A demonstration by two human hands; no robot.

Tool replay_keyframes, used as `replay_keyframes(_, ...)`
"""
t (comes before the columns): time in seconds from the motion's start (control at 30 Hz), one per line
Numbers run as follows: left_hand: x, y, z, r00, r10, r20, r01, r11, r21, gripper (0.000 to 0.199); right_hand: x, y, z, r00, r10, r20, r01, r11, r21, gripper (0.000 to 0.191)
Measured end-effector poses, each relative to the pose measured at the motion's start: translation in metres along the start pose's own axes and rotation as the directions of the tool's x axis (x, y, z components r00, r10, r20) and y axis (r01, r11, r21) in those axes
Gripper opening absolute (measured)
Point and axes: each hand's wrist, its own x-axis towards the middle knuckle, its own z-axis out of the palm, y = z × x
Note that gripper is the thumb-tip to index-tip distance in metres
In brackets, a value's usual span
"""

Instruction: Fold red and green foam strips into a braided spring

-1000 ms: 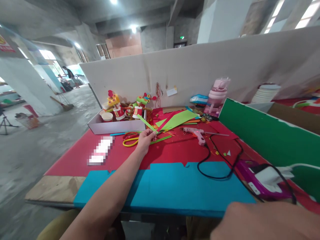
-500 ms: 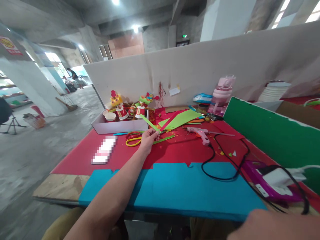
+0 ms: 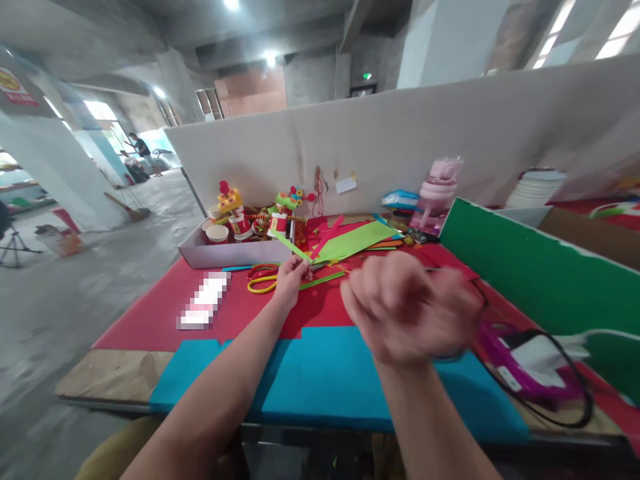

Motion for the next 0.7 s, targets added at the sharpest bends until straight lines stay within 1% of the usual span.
replay_keyframes(0.03,0.000,0.000,0.000,1.000,0.009,0.000,-0.009,1.000,-0.026,0.033,0.010,0.012,0.000,0.999,0.028,-0.044,-0.026,0.999,0.026,0.041)
replay_keyframes(0.07,0.001,0.000,0.000,1.000,0.011,0.006,-0.010,0.999,-0.041,0.033,0.020,0.027,0.000,0.991,0.065,-0.117,-0.057,0.996,0.075,0.044)
replay_keyframes(0.1,0.001,-0.001,-0.001,1.000,0.014,0.002,-0.013,0.999,-0.039,0.034,0.029,0.044,-0.003,0.972,0.113,-0.207,-0.098,0.992,0.081,0.042)
replay_keyframes(0.17,0.002,-0.002,-0.002,1.000,0.010,0.007,-0.009,1.000,-0.025,0.033,0.042,0.079,-0.011,0.899,0.169,-0.405,-0.169,0.985,0.035,0.039)
replay_keyframes(0.2,0.002,-0.002,-0.002,1.000,0.001,0.012,-0.001,1.000,-0.025,0.033,0.045,0.094,-0.016,0.880,0.204,-0.429,-0.234,0.972,-0.017,0.034)
replay_keyframes(0.23,0.001,-0.002,-0.002,1.000,-0.002,0.024,0.003,1.000,-0.024,0.033,0.045,0.107,-0.021,0.883,0.269,-0.385,-0.319,0.945,-0.071,0.029)
replay_keyframes(0.27,0.001,-0.002,-0.002,0.999,-0.005,0.041,0.006,1.000,-0.025,0.033,0.044,0.118,-0.024,0.895,0.317,-0.314,-0.375,0.916,-0.144,0.027)
replay_keyframes(0.3,0.000,-0.001,-0.001,0.998,-0.011,0.064,0.012,1.000,-0.022,0.033,0.041,0.125,-0.027,0.909,0.340,-0.239,-0.393,0.891,-0.226,0.026)
replay_keyframes(0.33,0.000,0.000,0.000,0.996,-0.019,0.086,0.020,1.000,-0.020,0.033,0.038,0.131,-0.028,0.913,0.368,-0.173,-0.404,0.874,-0.270,0.027)
replay_keyframes(0.4,-0.002,0.002,0.001,0.994,-0.050,0.094,0.050,0.999,0.007,0.035,0.033,0.138,-0.028,0.906,0.413,-0.092,-0.422,0.872,-0.249,0.031)
replay_keyframes(0.5,-0.005,0.006,0.003,0.988,-0.094,0.121,0.089,0.995,0.043,0.037,0.031,0.143,-0.028,0.882,0.469,-0.053,-0.471,0.868,-0.157,0.034)
replay_keyframes(0.6,-0.006,0.007,0.002,0.985,-0.099,0.144,0.091,0.994,0.057,0.038,0.034,0.146,-0.030,0.868,0.491,-0.079,-0.496,0.866,-0.066,0.035)
replay_keyframes(0.7,-0.006,0.007,0.002,0.984,-0.097,0.151,0.086,0.993,0.076,0.038,0.034,0.147,-0.031,0.861,0.503,-0.081,-0.505,0.863,-0.016,0.033)
